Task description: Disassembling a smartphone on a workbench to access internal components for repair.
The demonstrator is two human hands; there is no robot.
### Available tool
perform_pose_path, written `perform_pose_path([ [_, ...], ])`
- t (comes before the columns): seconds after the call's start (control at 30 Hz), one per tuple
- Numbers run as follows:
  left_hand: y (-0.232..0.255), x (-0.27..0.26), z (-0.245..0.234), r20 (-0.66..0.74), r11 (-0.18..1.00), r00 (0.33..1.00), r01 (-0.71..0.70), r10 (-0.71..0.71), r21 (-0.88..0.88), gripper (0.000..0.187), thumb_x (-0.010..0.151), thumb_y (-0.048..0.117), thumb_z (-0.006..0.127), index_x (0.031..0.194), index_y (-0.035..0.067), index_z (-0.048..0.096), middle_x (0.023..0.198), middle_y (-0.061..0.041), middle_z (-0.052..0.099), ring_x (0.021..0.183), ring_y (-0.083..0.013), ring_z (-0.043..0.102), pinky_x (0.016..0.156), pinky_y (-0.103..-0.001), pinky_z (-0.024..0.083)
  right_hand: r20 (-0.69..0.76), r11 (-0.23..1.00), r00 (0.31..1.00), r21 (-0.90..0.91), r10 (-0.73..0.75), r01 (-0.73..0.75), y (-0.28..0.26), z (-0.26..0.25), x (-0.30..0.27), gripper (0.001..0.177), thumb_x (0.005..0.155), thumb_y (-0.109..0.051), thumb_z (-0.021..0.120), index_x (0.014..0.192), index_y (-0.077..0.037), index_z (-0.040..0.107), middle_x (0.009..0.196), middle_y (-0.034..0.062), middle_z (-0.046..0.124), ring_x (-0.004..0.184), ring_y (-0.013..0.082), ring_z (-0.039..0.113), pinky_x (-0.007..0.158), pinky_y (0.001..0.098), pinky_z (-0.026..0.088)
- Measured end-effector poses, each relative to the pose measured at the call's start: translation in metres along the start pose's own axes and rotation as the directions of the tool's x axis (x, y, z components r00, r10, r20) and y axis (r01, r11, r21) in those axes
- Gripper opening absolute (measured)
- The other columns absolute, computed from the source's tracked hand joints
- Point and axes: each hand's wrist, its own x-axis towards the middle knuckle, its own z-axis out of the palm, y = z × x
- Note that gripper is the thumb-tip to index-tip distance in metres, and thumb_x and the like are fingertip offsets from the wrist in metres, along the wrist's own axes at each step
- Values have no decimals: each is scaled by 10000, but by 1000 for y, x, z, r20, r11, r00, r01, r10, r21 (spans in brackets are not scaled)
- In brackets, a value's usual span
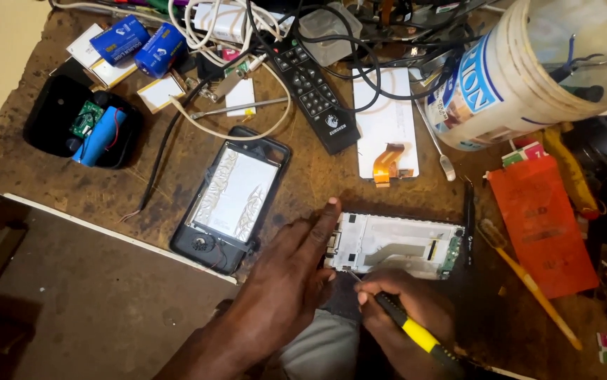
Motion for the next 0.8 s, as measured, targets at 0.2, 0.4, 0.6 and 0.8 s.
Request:
perform_pose_path([
  [0.2, 1, -1, 0, 41, 999, 998, 42, -42, 4, 966, 959, 32, 728, 1707, 46, 118, 1314, -241, 579, 1138, -405, 562, 926, -506, 489, 0, 996, 996, 7, -91, 91, 3, -4, 1, 74, 830, -254, 806, 876, -211, 844, 812, -98, 870, 761, 27, 795, 775, 213, 577],
  [0.4, 2, -1, 0, 3, 999, 1000, 31, -31, 26, 934, 949, 23, 722, 1698, 40, 164, 1393, -244, 575, 1218, -418, 556, 995, -506, 487, -83, 995, 992, 10, -95, 96, 7, 0, -2, 212, 889, -381, 743, 895, -197, 846, 890, -52, 862, 818, 78, 799, 782, 229, 569],
  [0.6, 3, 0, -1, 5, 999, 999, 34, -34, 17, 893, 961, 19, 701, 1692, 22, 188, 1402, -258, 571, 1222, -428, 556, 1001, -523, 483, -125, 992, 984, 13, -126, 129, -1, 1, -3, 195, 884, -350, 761, 880, -175, 847, 854, -56, 857, 764, 58, 786, 742, 209, 568],
  [0.8, 2, 1, -6, 19, 998, 999, 39, -38, -55, 852, 984, 43, 665, 1696, 64, 197, 1414, -240, 569, 1235, -422, 565, 1001, -482, 479, -79, 991, 989, -58, -122, 118, 9, 6, -4, 274, 859, -467, 731, 863, -230, 868, 798, -68, 853, 737, 90, 803, 717, 260, 575],
])
